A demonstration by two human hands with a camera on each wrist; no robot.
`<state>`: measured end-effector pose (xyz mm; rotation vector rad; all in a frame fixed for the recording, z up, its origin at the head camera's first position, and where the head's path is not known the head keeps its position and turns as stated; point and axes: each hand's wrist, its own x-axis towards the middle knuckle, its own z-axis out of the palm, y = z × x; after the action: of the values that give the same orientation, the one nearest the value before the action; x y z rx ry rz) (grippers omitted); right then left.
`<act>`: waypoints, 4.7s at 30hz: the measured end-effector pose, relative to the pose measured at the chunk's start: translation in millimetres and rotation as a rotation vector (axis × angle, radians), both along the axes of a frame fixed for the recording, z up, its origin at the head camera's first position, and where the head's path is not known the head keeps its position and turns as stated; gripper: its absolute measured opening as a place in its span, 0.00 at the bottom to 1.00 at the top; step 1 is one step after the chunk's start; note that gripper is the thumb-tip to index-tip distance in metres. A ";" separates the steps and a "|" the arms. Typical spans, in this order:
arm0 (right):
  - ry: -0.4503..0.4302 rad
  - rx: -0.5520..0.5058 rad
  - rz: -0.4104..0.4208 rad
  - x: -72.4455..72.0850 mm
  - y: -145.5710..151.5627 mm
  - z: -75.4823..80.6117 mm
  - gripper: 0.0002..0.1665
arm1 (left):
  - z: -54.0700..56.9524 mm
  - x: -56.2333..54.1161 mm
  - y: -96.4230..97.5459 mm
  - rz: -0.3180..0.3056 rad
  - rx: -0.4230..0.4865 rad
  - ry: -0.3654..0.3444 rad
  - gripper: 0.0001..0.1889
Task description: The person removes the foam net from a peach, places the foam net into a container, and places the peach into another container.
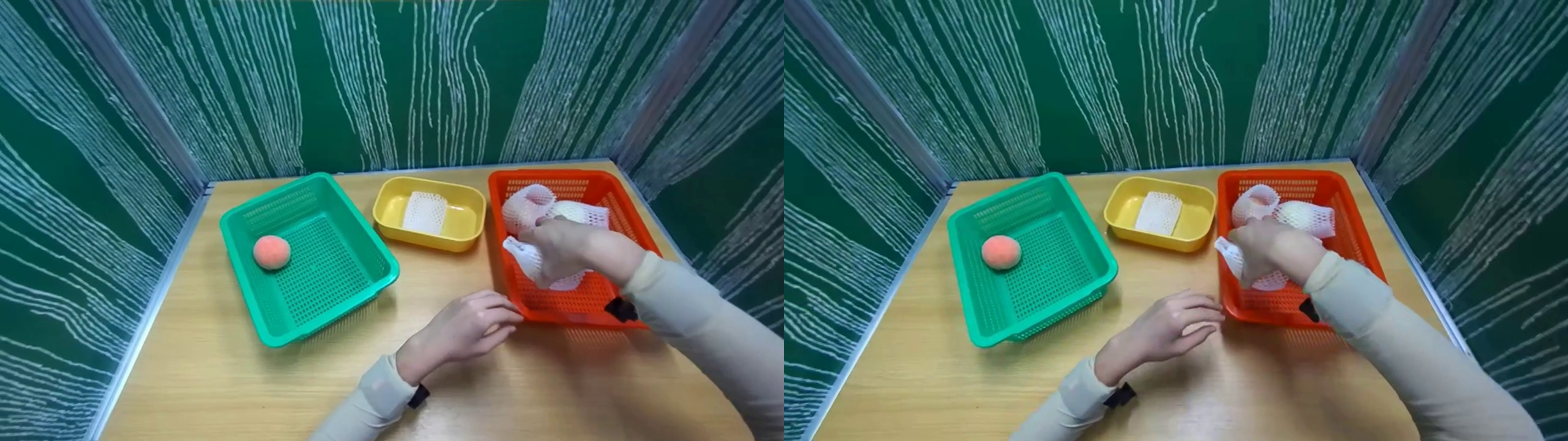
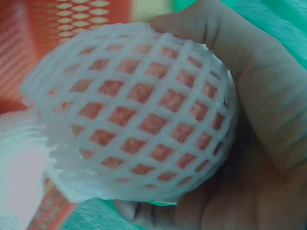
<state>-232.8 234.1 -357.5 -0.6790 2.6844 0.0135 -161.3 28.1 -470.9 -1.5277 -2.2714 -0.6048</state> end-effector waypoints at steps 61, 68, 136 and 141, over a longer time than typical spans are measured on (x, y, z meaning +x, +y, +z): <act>0.367 -0.299 0.319 41.8 -134.1 -149.0 0.47 | -0.5 -6.2 -171.0 0.662 -0.036 -0.063 0.08; 0.347 -0.320 0.267 45.2 -133.8 -155.0 0.51 | 0.5 -6.9 -159.3 0.551 0.050 0.076 0.03; 0.027 -1.122 0.091 39.6 -99.1 -203.8 0.49 | -49.9 25.2 -154.7 0.611 0.008 -0.236 0.10; 0.128 -1.135 0.153 46.3 -100.5 -191.0 0.49 | -47.5 25.0 -151.3 0.579 0.095 -0.274 0.09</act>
<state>-186.5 133.7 -548.5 -1.1875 2.5504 -1.5376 -136.2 -123.2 -518.4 -0.7105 -2.6691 -0.7625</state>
